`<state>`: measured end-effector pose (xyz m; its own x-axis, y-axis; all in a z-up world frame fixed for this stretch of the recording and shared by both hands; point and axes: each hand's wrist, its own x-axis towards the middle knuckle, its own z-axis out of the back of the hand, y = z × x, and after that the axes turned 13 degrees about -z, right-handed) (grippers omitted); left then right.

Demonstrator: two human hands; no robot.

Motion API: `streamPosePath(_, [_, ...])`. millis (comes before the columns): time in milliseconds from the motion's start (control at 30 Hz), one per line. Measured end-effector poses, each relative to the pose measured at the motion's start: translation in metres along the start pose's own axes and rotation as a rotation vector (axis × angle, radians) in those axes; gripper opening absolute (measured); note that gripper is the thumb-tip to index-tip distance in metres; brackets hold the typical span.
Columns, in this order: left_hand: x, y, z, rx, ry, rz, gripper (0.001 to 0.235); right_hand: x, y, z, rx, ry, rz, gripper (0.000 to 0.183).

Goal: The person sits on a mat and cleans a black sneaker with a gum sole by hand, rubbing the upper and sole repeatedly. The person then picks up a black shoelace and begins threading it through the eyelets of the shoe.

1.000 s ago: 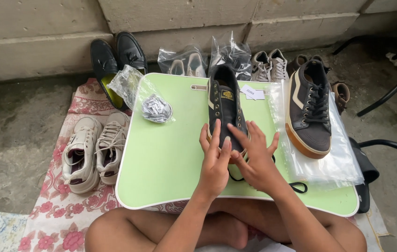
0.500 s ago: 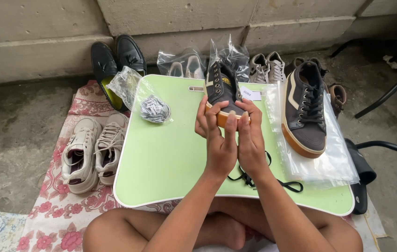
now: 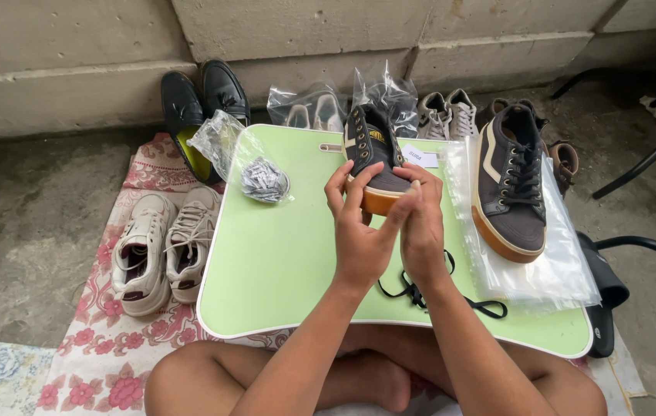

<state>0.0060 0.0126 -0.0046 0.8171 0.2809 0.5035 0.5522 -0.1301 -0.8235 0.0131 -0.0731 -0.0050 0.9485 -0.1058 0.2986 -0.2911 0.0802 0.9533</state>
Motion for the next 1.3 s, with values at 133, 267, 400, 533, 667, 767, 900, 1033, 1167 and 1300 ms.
streamPosePath(133, [-0.001,-0.003,0.007,-0.003,-0.047,-0.019,0.041,0.002,0.014,-0.002,-0.09,-0.063,0.055,0.045])
streamPosePath(267, [-0.001,-0.004,0.014,0.051,-0.103,-0.001,0.035,0.001,0.021,0.001,-0.028,-0.087,-0.009,0.044])
streamPosePath(400, [-0.004,-0.005,0.01,0.003,-0.037,0.054,0.042,0.001,0.022,0.01,-0.22,-0.045,-0.032,0.043])
streamPosePath(533, [-0.001,-0.011,0.004,-0.031,-0.069,0.049,0.04,-0.002,0.019,0.008,-0.004,-0.105,-0.028,0.046])
streamPosePath(667, [0.007,-0.004,0.007,0.058,-0.118,0.068,0.029,-0.001,0.01,0.007,0.193,-0.124,-0.042,0.047])
streamPosePath(767, [0.008,0.001,0.009,0.05,-0.107,0.143,0.036,-0.005,0.02,0.018,0.016,-0.018,-0.078,0.044])
streamPosePath(900, [0.01,-0.021,0.004,0.006,0.037,0.298,0.067,-0.011,0.013,0.011,0.137,0.032,-0.308,0.064])
streamPosePath(1033, [0.006,-0.019,-0.001,-0.334,-0.041,0.324,0.06,-0.018,0.018,0.007,0.419,-0.051,-0.375,0.06])
streamPosePath(1167, [0.003,-0.034,-0.007,-0.315,-0.122,0.362,0.051,-0.02,0.033,0.0,0.394,-0.101,-0.419,0.06])
streamPosePath(1300, [0.009,-0.025,-0.004,-0.205,-0.126,0.478,0.063,-0.007,0.008,0.017,0.549,-0.12,-0.524,0.063])
